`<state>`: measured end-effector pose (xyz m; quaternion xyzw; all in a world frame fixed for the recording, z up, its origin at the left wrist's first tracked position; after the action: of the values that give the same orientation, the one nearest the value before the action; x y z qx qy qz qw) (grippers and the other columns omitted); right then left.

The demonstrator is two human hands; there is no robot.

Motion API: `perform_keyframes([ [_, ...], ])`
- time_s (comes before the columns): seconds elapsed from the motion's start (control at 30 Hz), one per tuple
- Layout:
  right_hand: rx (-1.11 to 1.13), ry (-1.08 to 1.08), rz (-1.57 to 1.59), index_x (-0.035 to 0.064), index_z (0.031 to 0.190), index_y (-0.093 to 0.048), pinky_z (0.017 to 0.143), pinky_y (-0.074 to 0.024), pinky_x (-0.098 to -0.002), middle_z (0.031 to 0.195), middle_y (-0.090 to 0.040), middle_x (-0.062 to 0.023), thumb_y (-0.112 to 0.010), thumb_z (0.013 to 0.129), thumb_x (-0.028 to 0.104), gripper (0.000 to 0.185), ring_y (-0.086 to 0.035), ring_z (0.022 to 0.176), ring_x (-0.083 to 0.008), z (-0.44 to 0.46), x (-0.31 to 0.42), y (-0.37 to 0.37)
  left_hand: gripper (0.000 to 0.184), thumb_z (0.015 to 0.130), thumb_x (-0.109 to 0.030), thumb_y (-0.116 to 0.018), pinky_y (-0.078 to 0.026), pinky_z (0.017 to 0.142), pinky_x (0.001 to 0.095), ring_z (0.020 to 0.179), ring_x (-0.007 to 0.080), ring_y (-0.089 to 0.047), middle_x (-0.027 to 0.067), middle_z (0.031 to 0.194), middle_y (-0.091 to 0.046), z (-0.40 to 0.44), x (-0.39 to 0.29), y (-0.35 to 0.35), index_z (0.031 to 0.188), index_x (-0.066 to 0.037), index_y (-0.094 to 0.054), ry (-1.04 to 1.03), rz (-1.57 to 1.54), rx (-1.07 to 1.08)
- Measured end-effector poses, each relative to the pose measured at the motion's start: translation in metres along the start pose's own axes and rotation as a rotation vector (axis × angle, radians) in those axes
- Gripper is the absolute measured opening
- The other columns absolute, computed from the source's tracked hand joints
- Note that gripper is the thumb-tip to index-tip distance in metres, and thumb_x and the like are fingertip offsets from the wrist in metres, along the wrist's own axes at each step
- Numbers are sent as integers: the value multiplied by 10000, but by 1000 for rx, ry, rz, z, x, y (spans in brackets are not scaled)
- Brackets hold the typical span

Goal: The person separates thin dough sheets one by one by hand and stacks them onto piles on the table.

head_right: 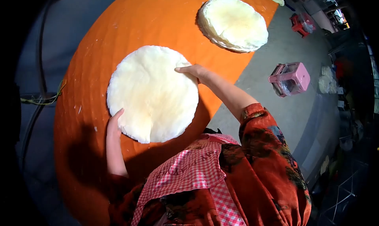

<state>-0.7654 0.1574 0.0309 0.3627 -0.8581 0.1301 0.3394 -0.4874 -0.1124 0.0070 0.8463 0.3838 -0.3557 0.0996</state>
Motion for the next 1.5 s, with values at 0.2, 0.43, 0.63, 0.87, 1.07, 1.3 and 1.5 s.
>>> perform_keyframes([
  [0.2,96,165,30,-33,1167,-572,935,-446,-340,1136,-617,-135,-773,708,341,625,-589,1049,-234,20,1,-1,667,788,-173,-678,-385,994,442,1172,315,-469,157,1289,-488,27,31,30,1342,23,-362,38,-97,30],
  [0.43,289,55,197,18,1320,-441,1032,-350,-374,1344,-463,-149,-716,754,416,745,-428,1251,-258,34,-16,-6,605,863,-218,-591,-370,1005,445,1211,313,-432,176,1338,-431,26,37,35,1342,51,-337,8,-197,72],
  [0.63,536,133,375,25,1272,-487,982,-412,-379,1259,-540,-128,-732,749,357,667,-512,1154,-216,43,-20,-18,643,827,-272,-560,-380,980,496,1197,348,-428,178,1336,-418,32,51,38,1355,18,-335,-4,-165,29],
  [0.87,573,443,484,21,1279,-465,968,-414,-378,1217,-559,-112,-748,701,154,657,-520,1117,-229,10,-12,1,633,796,-237,-490,-430,957,483,1153,367,-480,228,1290,-443,-36,0,-109,1325,69,-325,-174,-116,303],
  [1.07,542,636,644,31,1328,-404,993,-388,-367,1256,-524,-114,-733,722,136,698,-490,1156,-227,-82,-22,158,643,753,-186,-488,-456,942,466,1116,369,-514,246,1253,-469,-50,-27,-305,1309,94,-327,-152,43,379],
  [1.3,169,778,695,-34,1275,-450,962,-424,-352,1212,-556,-126,-738,708,137,659,-533,1104,-212,-189,-48,453,638,700,-91,-486,-475,933,457,1097,365,-540,262,1224,-492,-88,-26,-494,1281,128,-340,-112,23,379],
  [1.5,-131,515,660,-46,1254,-457,878,-496,-362,1168,-580,-163,-727,703,112,634,-600,1015,-242,-216,-105,599,606,738,-104,-566,-463,904,389,1058,293,-554,166,1189,-548,-32,28,-665,1302,35,-396,-72,125,709],
])
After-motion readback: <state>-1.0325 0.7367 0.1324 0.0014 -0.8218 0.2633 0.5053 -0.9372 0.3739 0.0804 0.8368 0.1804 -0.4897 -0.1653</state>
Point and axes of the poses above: each hand's wrist, its own z-axis towards the middle knuckle, its own y-axis out of the back of the hand, x = y × z, the point moved 8 cm from there along z, towards the middle knuckle
